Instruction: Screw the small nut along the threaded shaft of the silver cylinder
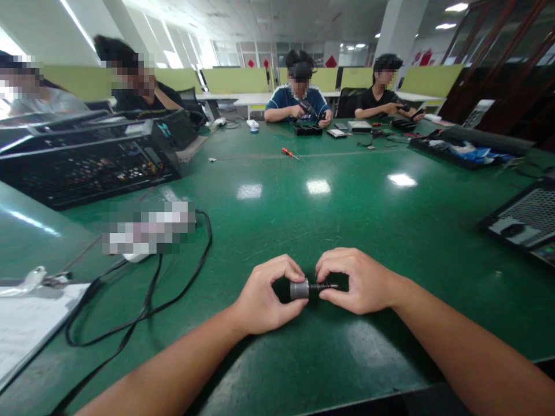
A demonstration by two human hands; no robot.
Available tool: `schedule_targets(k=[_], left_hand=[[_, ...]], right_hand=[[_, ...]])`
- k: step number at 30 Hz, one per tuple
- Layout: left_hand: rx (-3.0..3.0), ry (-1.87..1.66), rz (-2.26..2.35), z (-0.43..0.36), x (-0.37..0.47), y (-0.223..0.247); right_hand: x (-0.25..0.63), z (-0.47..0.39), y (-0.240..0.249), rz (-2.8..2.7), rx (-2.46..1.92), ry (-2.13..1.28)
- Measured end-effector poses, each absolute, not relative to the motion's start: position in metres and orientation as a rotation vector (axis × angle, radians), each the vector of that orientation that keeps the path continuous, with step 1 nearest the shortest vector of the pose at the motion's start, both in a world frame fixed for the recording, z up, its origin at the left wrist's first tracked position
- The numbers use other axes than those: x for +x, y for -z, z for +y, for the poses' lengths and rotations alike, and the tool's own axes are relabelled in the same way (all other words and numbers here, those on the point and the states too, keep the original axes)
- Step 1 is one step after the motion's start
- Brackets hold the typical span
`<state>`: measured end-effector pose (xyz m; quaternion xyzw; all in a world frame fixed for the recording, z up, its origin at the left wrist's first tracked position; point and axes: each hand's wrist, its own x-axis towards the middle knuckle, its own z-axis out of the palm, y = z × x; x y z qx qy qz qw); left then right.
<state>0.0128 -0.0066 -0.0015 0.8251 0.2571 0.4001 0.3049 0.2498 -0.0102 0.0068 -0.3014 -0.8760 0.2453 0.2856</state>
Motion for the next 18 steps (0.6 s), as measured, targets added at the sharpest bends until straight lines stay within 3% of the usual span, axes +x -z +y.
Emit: schedule_targets(k=[18], left_hand=[[2.244,-0.999,0.658,-0.0064,0.0102,0.0029]], right_hand=[[0.2515,-0.0096,-0.0070,-2.390,-0.824,-0.656]])
